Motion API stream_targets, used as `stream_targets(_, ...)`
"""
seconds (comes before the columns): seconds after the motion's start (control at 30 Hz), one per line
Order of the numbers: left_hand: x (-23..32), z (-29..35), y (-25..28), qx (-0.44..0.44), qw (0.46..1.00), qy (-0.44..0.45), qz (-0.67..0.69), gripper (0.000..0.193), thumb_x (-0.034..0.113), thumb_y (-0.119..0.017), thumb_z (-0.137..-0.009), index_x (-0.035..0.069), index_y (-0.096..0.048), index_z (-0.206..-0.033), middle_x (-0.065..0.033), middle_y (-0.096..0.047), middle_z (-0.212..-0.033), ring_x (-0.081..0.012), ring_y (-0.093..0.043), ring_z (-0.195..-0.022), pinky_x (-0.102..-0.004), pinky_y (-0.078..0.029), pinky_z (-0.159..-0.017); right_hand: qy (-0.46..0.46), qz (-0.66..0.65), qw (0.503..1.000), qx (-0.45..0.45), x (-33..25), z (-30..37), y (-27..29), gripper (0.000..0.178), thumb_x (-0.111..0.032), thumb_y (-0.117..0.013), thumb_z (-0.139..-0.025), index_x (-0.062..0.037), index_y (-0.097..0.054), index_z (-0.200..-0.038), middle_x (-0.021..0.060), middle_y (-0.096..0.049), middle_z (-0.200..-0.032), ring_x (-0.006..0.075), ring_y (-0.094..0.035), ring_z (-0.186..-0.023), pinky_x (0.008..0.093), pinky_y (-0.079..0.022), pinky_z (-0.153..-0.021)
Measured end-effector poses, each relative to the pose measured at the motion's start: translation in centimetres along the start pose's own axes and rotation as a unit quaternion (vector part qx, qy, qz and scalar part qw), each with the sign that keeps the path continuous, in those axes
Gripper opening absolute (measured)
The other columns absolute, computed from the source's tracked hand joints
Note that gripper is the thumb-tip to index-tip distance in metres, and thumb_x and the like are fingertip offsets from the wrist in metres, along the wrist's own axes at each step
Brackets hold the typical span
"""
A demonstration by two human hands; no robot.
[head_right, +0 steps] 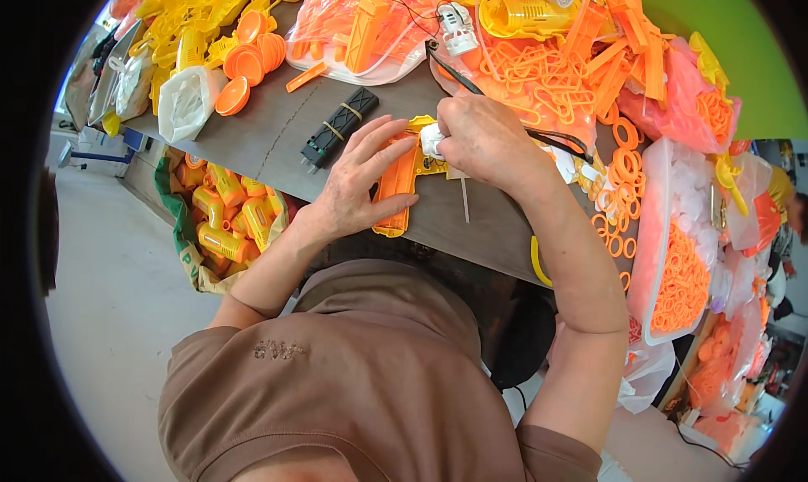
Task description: Assembling a yellow and orange plastic toy water gun from various components at a workbench.
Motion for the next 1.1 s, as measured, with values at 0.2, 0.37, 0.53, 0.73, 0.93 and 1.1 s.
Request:
stream_targets(0.2,0.0,-0.1,0.0,-0.002,1.0,0.0,0.0,0.067,0.018,-0.079,-0.066,0.005,-0.052,-0.126,-0.0158,-0.044,-0.134,-0.0374,-0.04,-0.127,-0.0452,-0.038,-0.104,0.05,0.052,0.997,0.029,0.1,0.6,-0.6,0.014,-0.009,-0.061,-0.074,0.0014,-0.056,-0.082,0.016,-0.056,-0.084,0.0346,-0.057,-0.081,0.0435,-0.046,-0.073)
stream_targets(0.37,0.0,-0.1,0.0,0.0,1.0,0.008,0.011,0.068,0.015,-0.079,-0.065,0.005,-0.053,-0.127,-0.0149,-0.046,-0.136,-0.0361,-0.041,-0.128,-0.045,-0.038,-0.104,0.115,0.082,0.988,0.059,0.4,0.8,-0.6,0.011,-0.002,-0.06,-0.074,0.0015,-0.056,-0.084,0.0151,-0.055,-0.083,0.034,-0.058,-0.079,0.0428,-0.048,-0.069)
stream_targets(0.53,-0.2,-0.3,0.2,-0.008,1.0,0.007,0.006,0.068,0.015,-0.079,-0.065,0.004,-0.053,-0.127,-0.0154,-0.046,-0.136,-0.0363,-0.041,-0.128,-0.0448,-0.038,-0.104,0.248,0.156,0.954,0.058,-0.4,1.1,-0.4,0.01,0.0,-0.06,-0.073,0.0013,-0.054,-0.08,0.0125,-0.051,-0.082,0.0289,-0.059,-0.075,0.0373,-0.05,-0.062)
stream_targets(0.73,-0.2,-0.6,0.2,-0.021,1.0,-0.002,0.002,0.065,0.016,-0.078,-0.066,0.004,-0.053,-0.125,-0.0158,-0.046,-0.133,-0.0366,-0.04,-0.127,-0.0448,-0.038,-0.104,0.317,0.248,0.909,0.113,0.1,1.7,-1.5,0.008,-0.005,-0.058,-0.073,-0.0006,-0.053,-0.076,0.0097,-0.051,-0.081,0.0234,-0.057,-0.075,0.0341,-0.05,-0.062)
stream_targets(0.93,-0.3,-0.6,0.3,-0.021,1.0,-0.007,0.001,0.065,0.014,-0.078,-0.064,0.002,-0.054,-0.123,-0.0156,-0.046,-0.134,-0.0368,-0.041,-0.128,-0.0449,-0.038,-0.104,0.329,0.235,0.896,0.182,0.6,2.0,-2.4,0.011,-0.008,-0.059,-0.071,-0.0015,-0.054,-0.078,0.0089,-0.052,-0.081,0.0213,-0.057,-0.074,0.0319,-0.049,-0.062)
stream_targets(1.1,0.0,-0.7,0.3,-0.032,0.999,-0.002,-0.008,0.065,0.012,-0.078,-0.065,0.002,-0.054,-0.125,-0.0156,-0.046,-0.136,-0.0371,-0.04,-0.129,-0.0452,-0.039,-0.104,0.292,0.251,0.897,0.216,0.7,2.1,-3.0,0.011,-0.01,-0.06,-0.071,-0.0025,-0.054,-0.077,0.0081,-0.052,-0.08,0.0201,-0.056,-0.073,0.0298,-0.048,-0.061)
Point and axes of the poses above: each hand's wrist, its own z-axis away from the middle knuckle, its own y-axis out of the back of the hand, x = y × z, the point moved 2 cm from there along -z, towards the middle knuckle
